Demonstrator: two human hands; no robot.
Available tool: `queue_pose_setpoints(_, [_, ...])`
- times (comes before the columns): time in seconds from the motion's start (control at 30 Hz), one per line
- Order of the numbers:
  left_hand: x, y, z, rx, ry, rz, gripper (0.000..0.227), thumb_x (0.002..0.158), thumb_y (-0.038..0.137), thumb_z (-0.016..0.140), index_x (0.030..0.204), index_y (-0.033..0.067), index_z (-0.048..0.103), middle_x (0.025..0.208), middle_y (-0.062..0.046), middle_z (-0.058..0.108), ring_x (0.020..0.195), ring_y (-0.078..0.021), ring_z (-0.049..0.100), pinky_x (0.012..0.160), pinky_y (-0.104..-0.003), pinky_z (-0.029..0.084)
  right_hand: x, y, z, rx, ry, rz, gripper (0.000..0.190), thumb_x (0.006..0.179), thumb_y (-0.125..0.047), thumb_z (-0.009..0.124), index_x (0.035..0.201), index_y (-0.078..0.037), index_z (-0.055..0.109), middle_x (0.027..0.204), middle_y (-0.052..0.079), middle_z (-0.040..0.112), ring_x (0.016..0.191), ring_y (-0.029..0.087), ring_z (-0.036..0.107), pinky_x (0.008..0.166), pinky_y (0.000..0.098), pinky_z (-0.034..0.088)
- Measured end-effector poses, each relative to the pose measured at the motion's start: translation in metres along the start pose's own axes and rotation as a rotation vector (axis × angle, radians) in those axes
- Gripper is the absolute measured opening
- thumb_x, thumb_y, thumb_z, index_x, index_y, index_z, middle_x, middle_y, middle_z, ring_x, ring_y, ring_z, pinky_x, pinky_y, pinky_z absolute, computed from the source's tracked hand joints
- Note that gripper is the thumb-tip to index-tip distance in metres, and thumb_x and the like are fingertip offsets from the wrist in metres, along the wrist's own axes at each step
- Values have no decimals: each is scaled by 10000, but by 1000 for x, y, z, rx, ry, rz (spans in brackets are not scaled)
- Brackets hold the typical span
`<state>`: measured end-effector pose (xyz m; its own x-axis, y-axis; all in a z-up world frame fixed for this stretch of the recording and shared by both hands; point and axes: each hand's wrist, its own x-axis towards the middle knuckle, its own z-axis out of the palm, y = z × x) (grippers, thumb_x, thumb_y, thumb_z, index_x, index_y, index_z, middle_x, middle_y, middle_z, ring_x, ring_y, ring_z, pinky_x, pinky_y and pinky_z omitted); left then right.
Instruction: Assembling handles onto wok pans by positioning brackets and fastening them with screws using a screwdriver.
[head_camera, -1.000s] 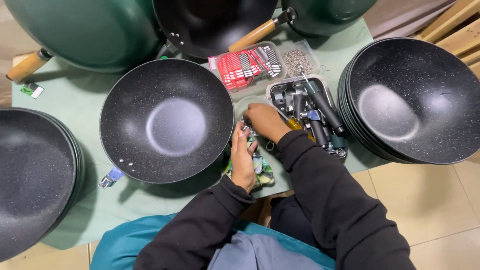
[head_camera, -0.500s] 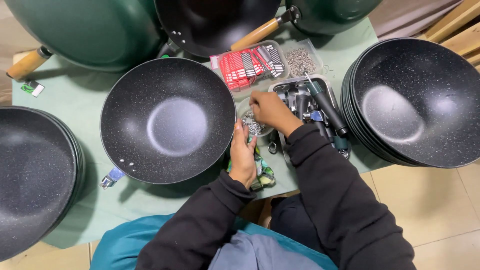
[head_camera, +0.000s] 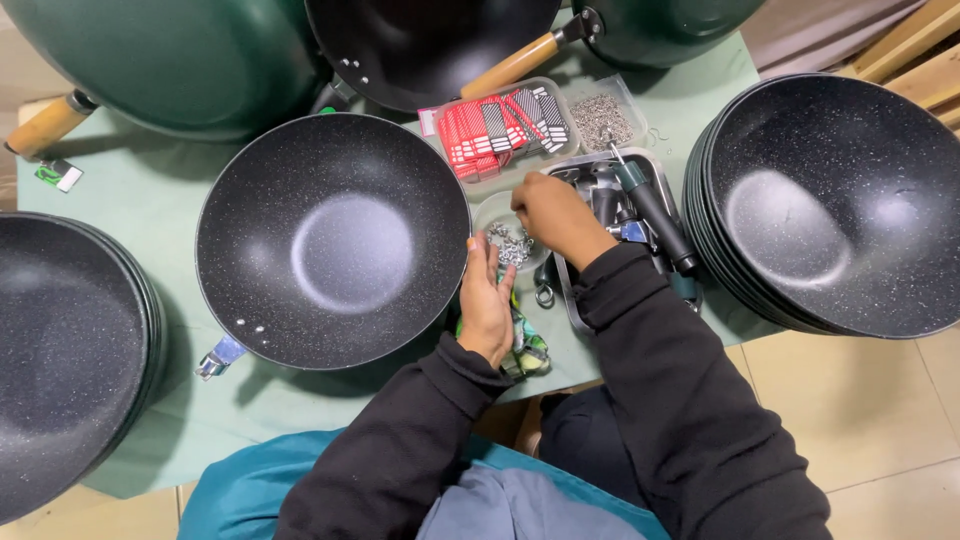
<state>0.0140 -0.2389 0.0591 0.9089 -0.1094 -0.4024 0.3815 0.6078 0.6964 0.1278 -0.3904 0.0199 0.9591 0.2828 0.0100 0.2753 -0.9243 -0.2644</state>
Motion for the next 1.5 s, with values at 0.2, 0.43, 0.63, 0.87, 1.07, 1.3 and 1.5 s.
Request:
queue_pose_setpoints(0.2, [5, -6, -3, 17, -7, 24, 776, 1089, 546, 307, 1644, 54, 76, 1725, -157, -37, 1583, -354, 9, 1256, -552, 148, -8, -15, 35, -416, 174, -97, 103, 774, -71, 688, 700, -142, 702, 708, 23, 598, 571, 257, 687, 498, 412, 554])
queue_pose_setpoints(0.43, [2, -10, -8, 73, -37, 58, 780, 1087, 560, 301, 1650, 70, 75, 1726, -148, -44, 1581, -354, -2, 1253, -552, 152, -1, -21, 69, -526, 298, -226, 140, 718, -36, 689, 614, -127, 670, 590, 53, 543, 466, 267, 600, 412, 445, 461])
queue_pose_setpoints(0.63, [2, -13, -10, 101, -95, 89, 766, 1100, 538, 288, 1651, 64, 46, 1720, -168, -61, 1576, -369, -30, 1243, -582, 128, 0, -24, 72, -558, 350, -239, 154, 703, -27, 673, 593, -136, 672, 553, 70, 537, 491, 282, 567, 449, 466, 417])
queue_pose_setpoints(0.87, [4, -19, -11, 90, -73, 96, 750, 1107, 524, 294, 1650, 63, 61, 1722, -160, -33, 1581, -353, -31, 1238, -599, 112, -1, -31, 73, -598, 314, -194, 158, 705, -15, 698, 576, -99, 661, 535, 89, 529, 494, 302, 545, 474, 480, 400])
queue_pose_setpoints(1.07, [13, -29, -20, 84, -88, 83, 732, 1105, 532, 319, 1660, 113, 90, 1730, -114, 14, 1587, -319, -17, 1227, -616, 106, 2, -20, 90, -543, 307, -177, 153, 741, 1, 663, 600, -58, 656, 555, 103, 528, 479, 285, 571, 425, 433, 428])
queue_pose_setpoints(1.3, [27, -42, -31, 27, -102, 105, 655, 1131, 437, 309, 1644, 72, 130, 1720, -168, 92, 1581, -373, 61, 1203, -639, 215, 2, -25, 72, -488, 265, -117, 157, 753, -12, 656, 605, -65, 656, 561, 65, 521, 489, 253, 625, 405, 447, 481])
queue_pose_setpoints(1.5, [16, -39, -33, -6, -97, 63, 511, 1109, 318, 422, 1575, 110, 401, 1491, -139, 545, 1229, -249, 606, 1006, -434, 546, 3, -67, -36, -461, 246, 3, 101, 835, -54, 650, 754, -51, 708, 720, 64, 592, 554, 277, 698, 445, 456, 540])
